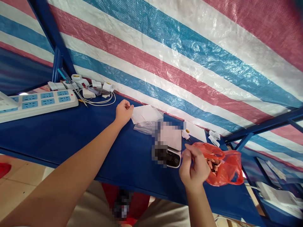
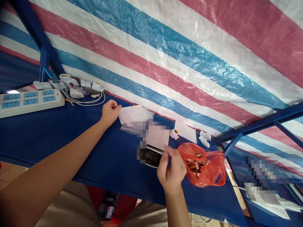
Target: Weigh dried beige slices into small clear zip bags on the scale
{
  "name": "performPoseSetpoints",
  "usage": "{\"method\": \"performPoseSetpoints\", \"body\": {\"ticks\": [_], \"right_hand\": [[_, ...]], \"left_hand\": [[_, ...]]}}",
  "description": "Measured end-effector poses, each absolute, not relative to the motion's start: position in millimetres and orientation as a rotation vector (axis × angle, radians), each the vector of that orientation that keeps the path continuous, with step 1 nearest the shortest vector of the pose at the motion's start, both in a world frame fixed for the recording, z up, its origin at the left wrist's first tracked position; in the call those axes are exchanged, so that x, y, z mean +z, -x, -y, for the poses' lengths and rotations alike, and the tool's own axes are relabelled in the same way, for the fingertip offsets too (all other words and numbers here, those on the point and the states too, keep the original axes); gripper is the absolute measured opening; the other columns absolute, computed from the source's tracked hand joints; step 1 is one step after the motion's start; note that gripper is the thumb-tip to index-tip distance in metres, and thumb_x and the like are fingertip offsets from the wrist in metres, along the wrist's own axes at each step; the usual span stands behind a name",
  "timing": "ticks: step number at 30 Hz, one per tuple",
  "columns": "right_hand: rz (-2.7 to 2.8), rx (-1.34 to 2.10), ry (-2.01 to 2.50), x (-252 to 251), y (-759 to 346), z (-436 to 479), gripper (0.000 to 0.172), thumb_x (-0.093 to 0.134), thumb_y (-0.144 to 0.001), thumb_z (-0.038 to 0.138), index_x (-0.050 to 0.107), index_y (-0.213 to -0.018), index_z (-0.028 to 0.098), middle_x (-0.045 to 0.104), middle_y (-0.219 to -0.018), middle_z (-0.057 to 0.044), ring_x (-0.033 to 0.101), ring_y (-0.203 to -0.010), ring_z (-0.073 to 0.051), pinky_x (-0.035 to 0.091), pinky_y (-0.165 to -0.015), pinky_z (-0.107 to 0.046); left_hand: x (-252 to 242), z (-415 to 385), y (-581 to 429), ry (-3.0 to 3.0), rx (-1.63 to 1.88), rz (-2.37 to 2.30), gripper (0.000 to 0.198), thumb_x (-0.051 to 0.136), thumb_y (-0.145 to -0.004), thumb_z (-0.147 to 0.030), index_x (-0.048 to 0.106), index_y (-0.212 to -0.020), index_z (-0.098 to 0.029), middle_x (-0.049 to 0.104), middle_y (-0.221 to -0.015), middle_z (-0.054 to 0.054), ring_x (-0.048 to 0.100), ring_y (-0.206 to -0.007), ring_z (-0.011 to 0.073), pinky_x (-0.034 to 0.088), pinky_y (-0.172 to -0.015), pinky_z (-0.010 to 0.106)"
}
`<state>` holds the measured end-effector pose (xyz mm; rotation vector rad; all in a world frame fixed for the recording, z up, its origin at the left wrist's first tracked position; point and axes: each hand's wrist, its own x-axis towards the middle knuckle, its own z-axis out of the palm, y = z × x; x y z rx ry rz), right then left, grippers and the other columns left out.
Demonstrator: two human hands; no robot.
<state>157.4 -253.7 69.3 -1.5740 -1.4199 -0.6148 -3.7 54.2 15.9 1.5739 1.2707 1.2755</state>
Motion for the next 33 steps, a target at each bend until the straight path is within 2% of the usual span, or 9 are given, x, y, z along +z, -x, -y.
{"method": "performPoseSetpoints", "body": {"ticks": [5, 10, 15, 19, 23, 26, 30, 33], "right_hand": [[1.490, -0.690, 1.409, 85, -165, 177, 0.019, 0.051, -0.101, 0.017, 0.068, -0.108, 0.019, 0.070, -0.081, -0.003, 0.067, -0.066, -0.016, 0.055, -0.065, -0.030], [1.332, -0.782, 1.534, 72, -190, 161, 0.022, 0.050, -0.102, 0.025, 0.070, -0.104, 0.017, 0.074, -0.084, -0.006, 0.066, -0.062, -0.015, 0.055, -0.062, -0.028], [1.116, -0.779, 1.613, 69, -207, 174, 0.023, 0.052, -0.101, 0.028, 0.071, -0.099, 0.015, 0.069, -0.070, -0.003, 0.063, -0.056, -0.014, 0.051, -0.058, -0.026], [1.213, -0.754, 1.587, 65, -204, 171, 0.021, 0.052, -0.100, 0.026, 0.071, -0.102, 0.016, 0.074, -0.080, -0.005, 0.065, -0.059, -0.014, 0.052, -0.059, -0.025], [1.300, -0.707, 1.532, 62, -194, 167, 0.018, 0.054, -0.099, 0.020, 0.071, -0.103, 0.017, 0.075, -0.082, -0.004, 0.065, -0.059, -0.013, 0.052, -0.060, -0.025], [1.312, -0.667, 1.527, 62, -189, 166, 0.019, 0.053, -0.100, 0.020, 0.071, -0.102, 0.017, 0.073, -0.078, -0.003, 0.066, -0.060, -0.014, 0.053, -0.061, -0.026], [1.319, -0.620, 1.530, 62, -187, 166, 0.020, 0.052, -0.100, 0.022, 0.071, -0.103, 0.016, 0.073, -0.081, -0.004, 0.067, -0.065, -0.015, 0.054, -0.065, -0.027], [1.373, -0.576, 1.512, 64, -185, 165, 0.016, 0.055, -0.099, 0.023, 0.069, -0.104, 0.017, 0.068, -0.075, -0.001, 0.062, -0.059, -0.013, 0.054, -0.066, -0.028]], "left_hand": [[14, -53, 3, -1.605, 1.309, -1.240, 0.018, 0.061, -0.081, -0.029, 0.044, -0.077, -0.024, 0.045, -0.065, -0.005, 0.045, -0.061, 0.0124, 0.041, -0.065, 0.027], [19, -49, 3, -1.680, 1.270, -1.215, 0.020, 0.060, -0.087, -0.043, 0.055, -0.088, -0.023, 0.063, -0.085, 0.000, 0.059, -0.080, 0.0156, 0.047, -0.076, 0.029], [29, -44, -1, -1.869, 0.897, -1.357, 0.043, 0.066, -0.084, -0.057, 0.058, -0.112, -0.025, 0.073, -0.104, 0.006, 0.064, -0.105, 0.0282, 0.045, -0.095, 0.040], [28, -42, -5, -2.014, 0.710, -1.446, 0.055, 0.069, -0.080, -0.061, 0.057, -0.122, -0.027, 0.074, -0.098, 0.007, 0.063, -0.115, 0.0363, 0.039, -0.104, 0.049], [28, -40, -10, -2.032, 0.686, -1.441, 0.053, 0.070, -0.081, -0.055, 0.058, -0.124, -0.027, 0.074, -0.099, 0.006, 0.065, -0.115, 0.0345, 0.037, -0.107, 0.050], [30, -38, -11, -1.986, 0.721, -1.457, 0.049, 0.073, -0.078, -0.043, 0.060, -0.122, -0.028, 0.074, -0.101, 0.005, 0.067, -0.108, 0.0302, 0.039, -0.106, 0.047], [33, -36, -11, -1.859, 0.943, -1.250, 0.042, 0.072, -0.078, -0.035, 0.062, -0.117, -0.026, 0.071, -0.091, 0.001, 0.068, -0.091, 0.0217, 0.049, -0.092, 0.036], [38, -29, -14, -1.714, 1.145, -0.992, 0.037, 0.072, -0.078, -0.036, 0.062, -0.111, -0.022, 0.066, -0.081, -0.001, 0.064, -0.077, 0.0161, 0.052, -0.080, 0.031]]}}
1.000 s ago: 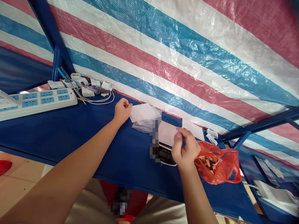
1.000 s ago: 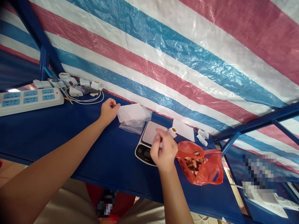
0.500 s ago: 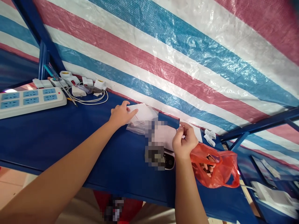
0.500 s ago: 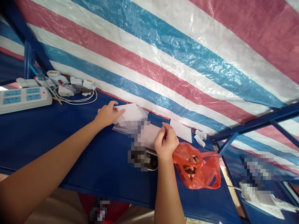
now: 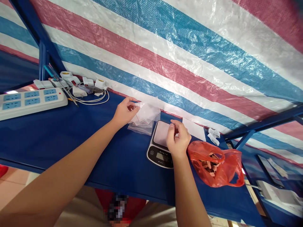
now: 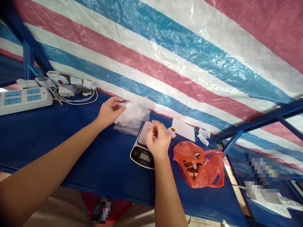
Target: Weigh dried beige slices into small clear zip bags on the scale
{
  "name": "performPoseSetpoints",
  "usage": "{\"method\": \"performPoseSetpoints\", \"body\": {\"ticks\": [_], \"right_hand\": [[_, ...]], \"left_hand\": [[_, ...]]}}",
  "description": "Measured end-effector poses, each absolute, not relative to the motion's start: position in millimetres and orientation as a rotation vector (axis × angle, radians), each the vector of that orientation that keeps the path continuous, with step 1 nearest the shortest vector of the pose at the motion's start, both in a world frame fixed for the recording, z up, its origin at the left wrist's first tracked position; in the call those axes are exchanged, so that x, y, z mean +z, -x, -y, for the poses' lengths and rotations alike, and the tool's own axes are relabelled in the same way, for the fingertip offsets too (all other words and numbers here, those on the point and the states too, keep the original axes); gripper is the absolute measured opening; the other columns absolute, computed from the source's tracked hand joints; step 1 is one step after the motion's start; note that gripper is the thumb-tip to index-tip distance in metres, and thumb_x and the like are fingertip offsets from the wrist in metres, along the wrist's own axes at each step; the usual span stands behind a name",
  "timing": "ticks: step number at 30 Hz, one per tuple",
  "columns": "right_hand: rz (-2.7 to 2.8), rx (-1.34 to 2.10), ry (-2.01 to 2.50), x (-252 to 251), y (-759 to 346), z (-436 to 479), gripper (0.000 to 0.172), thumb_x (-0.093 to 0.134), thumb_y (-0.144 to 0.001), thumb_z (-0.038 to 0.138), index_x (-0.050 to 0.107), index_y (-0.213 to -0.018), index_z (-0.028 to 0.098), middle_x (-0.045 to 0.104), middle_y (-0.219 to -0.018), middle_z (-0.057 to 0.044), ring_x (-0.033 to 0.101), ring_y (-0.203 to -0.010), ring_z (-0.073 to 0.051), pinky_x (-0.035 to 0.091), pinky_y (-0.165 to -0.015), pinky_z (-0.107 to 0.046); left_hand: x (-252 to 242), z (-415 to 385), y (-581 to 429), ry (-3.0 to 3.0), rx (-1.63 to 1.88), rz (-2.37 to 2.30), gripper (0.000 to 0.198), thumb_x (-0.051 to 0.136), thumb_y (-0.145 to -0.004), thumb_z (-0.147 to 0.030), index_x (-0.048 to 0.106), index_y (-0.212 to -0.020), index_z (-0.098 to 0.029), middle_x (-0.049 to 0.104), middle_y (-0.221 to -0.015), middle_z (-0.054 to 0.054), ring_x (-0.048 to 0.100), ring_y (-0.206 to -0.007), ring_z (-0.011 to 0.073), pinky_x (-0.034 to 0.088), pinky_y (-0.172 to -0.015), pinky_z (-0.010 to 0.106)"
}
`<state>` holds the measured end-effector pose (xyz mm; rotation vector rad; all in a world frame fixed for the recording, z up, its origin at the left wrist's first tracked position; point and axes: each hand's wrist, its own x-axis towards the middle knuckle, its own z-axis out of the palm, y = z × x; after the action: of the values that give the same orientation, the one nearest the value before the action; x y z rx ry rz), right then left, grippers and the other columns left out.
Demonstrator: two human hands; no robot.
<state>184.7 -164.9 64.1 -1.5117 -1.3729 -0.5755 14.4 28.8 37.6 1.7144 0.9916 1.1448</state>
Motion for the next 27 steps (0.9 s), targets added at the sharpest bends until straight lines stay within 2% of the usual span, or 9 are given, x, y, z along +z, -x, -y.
{"method": "performPoseSetpoints", "body": {"ticks": [3, 6, 8, 11, 15, 18, 21, 23, 27], "right_hand": [[1.496, -0.551, 1.458, 67, -174, 161, 0.017, 0.065, -0.095, 0.032, 0.066, -0.106, 0.019, 0.063, -0.073, 0.001, 0.060, -0.061, -0.015, 0.054, -0.064, -0.029], [1.623, -0.616, 1.490, 67, -158, 153, 0.037, 0.073, -0.091, 0.041, 0.063, -0.118, 0.018, 0.072, -0.098, -0.010, 0.069, -0.089, -0.025, 0.059, -0.079, -0.040], [1.656, -0.658, 1.557, 65, -150, 149, 0.041, 0.071, -0.091, 0.035, 0.061, -0.127, 0.016, 0.072, -0.112, -0.015, 0.068, -0.101, -0.030, 0.058, -0.087, -0.045], [1.587, -0.712, 1.583, 61, -147, 145, 0.029, 0.061, -0.096, 0.017, 0.062, -0.125, 0.016, 0.073, -0.109, -0.012, 0.069, -0.099, -0.027, 0.058, -0.085, -0.041], [1.494, -0.752, 1.539, 59, -158, 146, 0.011, 0.059, -0.103, 0.018, 0.067, -0.110, 0.019, 0.075, -0.100, -0.009, 0.071, -0.093, -0.021, 0.057, -0.082, -0.033], [1.406, -0.792, 1.582, 62, -175, 148, 0.011, 0.059, -0.105, 0.021, 0.068, -0.100, 0.019, 0.074, -0.091, -0.007, 0.071, -0.085, -0.019, 0.056, -0.077, -0.030], [1.232, -0.875, 1.628, 63, -193, 151, 0.017, 0.057, -0.106, 0.027, 0.068, -0.096, 0.018, 0.071, -0.086, -0.008, 0.069, -0.081, -0.020, 0.054, -0.073, -0.031], [1.141, -0.906, 1.647, 63, -202, 153, 0.021, 0.055, -0.107, 0.031, 0.068, -0.098, 0.018, 0.070, -0.088, -0.010, 0.067, -0.084, -0.021, 0.055, -0.076, -0.034], [1.090, -0.867, 1.666, 60, -209, 154, 0.024, 0.051, -0.107, 0.035, 0.067, -0.098, 0.019, 0.069, -0.090, -0.011, 0.066, -0.087, -0.023, 0.055, -0.081, -0.038]], "left_hand": [[45, -12, -23, -1.529, 1.231, -0.851, 0.033, 0.074, -0.076, -0.034, 0.059, -0.103, -0.021, 0.064, -0.076, -0.003, 0.061, -0.065, 0.0119, 0.052, -0.068, 0.028], [52, 16, -36, -1.449, 1.241, -0.683, 0.034, 0.077, -0.076, -0.034, 0.055, -0.099, -0.021, 0.063, -0.075, -0.004, 0.060, -0.059, 0.0107, 0.051, -0.061, 0.026], [55, 37, -43, -1.449, 1.235, -0.575, 0.032, 0.077, -0.078, -0.033, 0.054, -0.098, -0.022, 0.062, -0.077, -0.005, 0.062, -0.063, 0.0101, 0.053, -0.062, 0.025], [58, 59, -48, -1.476, 1.181, -0.420, 0.029, 0.075, -0.083, -0.033, 0.055, -0.101, -0.022, 0.064, -0.084, -0.003, 0.065, -0.074, 0.0111, 0.056, -0.072, 0.026], [54, 55, -42, -1.584, 1.132, -0.279, 0.029, 0.066, -0.092, -0.044, 0.058, -0.110, -0.022, 0.071, -0.102, 0.005, 0.069, -0.099, 0.0187, 0.056, -0.093, 0.035], [44, 32, -34, -1.799, 1.228, -0.572, 0.031, 0.053, -0.097, -0.048, 0.062, -0.111, -0.022, 0.069, -0.118, 0.010, 0.065, -0.114, 0.0240, 0.050, -0.106, 0.043], [37, 8, -33, -2.149, 0.981, -1.010, 0.043, 0.055, -0.094, -0.049, 0.065, -0.126, -0.023, 0.054, -0.149, 0.015, 0.046, -0.144, 0.0348, 0.035, -0.121, 0.053], [37, -3, -38, -2.261, 0.679, -1.149, 0.057, 0.051, -0.096, -0.056, 0.056, -0.145, -0.027, 0.043, -0.161, 0.016, 0.035, -0.153, 0.0394, 0.027, -0.123, 0.060], [47, -16, -61, -2.302, 0.351, -1.317, 0.084, 0.047, -0.095, -0.064, 0.025, -0.164, -0.022, 0.047, -0.157, 0.023, 0.040, -0.147, 0.0445, 0.028, -0.117, 0.066]]}}
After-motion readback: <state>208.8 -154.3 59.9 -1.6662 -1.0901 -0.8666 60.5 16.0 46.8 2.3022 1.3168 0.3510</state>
